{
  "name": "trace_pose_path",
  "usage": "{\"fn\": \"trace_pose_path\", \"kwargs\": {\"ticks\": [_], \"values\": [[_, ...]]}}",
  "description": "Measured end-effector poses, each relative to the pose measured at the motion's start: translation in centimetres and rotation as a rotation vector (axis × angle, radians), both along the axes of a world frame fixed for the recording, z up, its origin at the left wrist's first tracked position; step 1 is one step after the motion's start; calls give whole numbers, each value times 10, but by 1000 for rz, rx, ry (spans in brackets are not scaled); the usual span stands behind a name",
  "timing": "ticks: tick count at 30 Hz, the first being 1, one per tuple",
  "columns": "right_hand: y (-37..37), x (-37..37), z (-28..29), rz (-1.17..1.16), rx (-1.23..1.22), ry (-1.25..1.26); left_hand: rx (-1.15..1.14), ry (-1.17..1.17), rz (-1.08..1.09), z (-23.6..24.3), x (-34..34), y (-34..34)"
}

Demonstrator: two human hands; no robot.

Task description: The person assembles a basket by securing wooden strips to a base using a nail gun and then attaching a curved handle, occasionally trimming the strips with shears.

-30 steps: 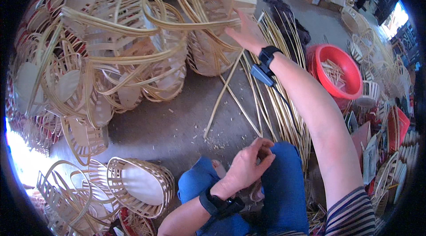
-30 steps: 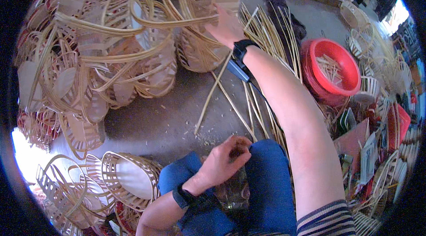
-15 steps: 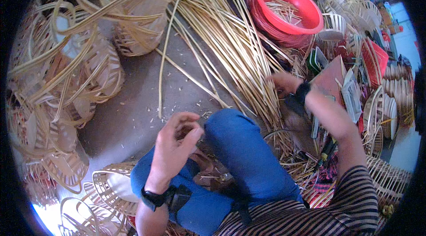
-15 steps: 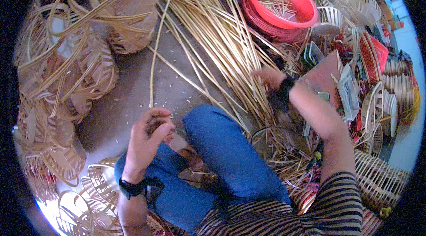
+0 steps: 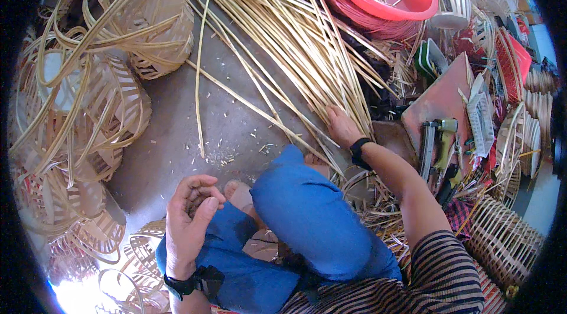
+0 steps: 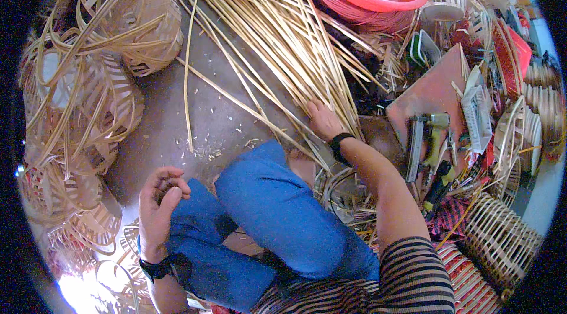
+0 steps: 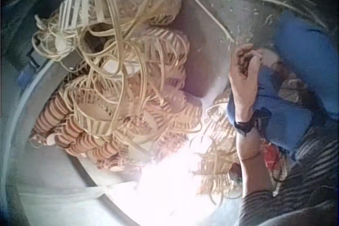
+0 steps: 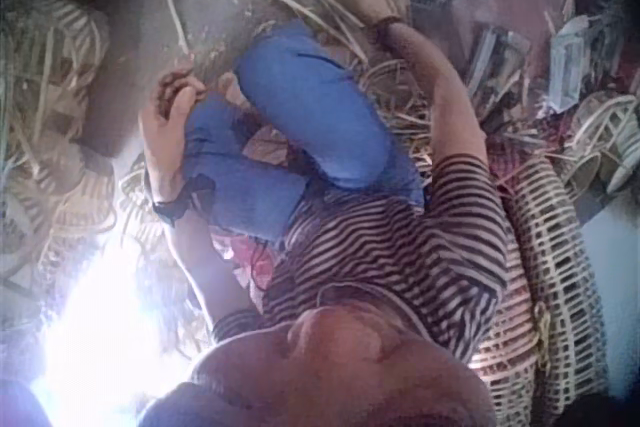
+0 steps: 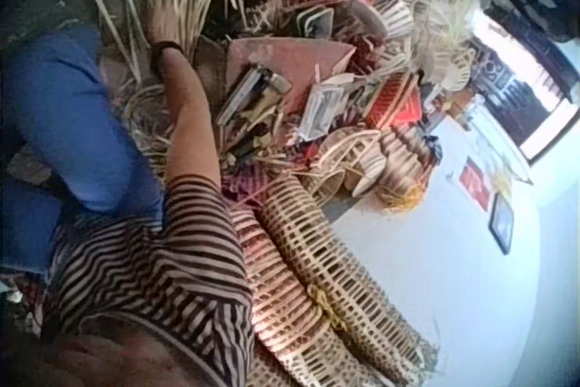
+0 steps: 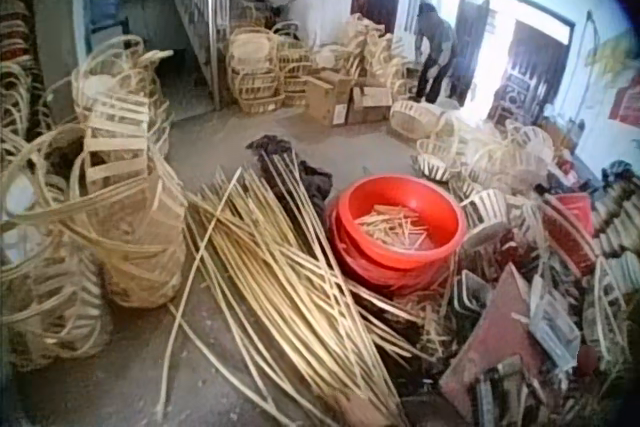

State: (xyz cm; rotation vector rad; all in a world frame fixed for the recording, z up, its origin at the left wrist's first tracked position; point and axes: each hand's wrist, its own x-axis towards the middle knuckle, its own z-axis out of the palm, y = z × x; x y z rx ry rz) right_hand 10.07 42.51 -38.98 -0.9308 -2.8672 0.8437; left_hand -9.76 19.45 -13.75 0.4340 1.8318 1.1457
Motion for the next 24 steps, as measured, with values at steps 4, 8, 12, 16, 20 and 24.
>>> {"fn": "trace_pose_path", "kwargs": {"ticks": [4, 8, 12, 16, 20, 24], "values": [[17, -9, 5, -119, 36, -209, -29, -40, 23, 3, 0, -1], [18, 3, -7, -252, 352, -253, -27, -29, 21, 6, -1, -4], [-7, 16, -17, -196, 205, -315, 8, -60, 25, 8, -1, -4], [-36, 31, -34, -342, -29, -609, 15, -85, 10, 11, 3, -1], [-42, 36, -41, -388, 46, -530, 30, -143, -7, 11, 9, 4], [-42, 41, -40, -302, -16, -453, 94, -193, -20, 7, 12, 10]]}}
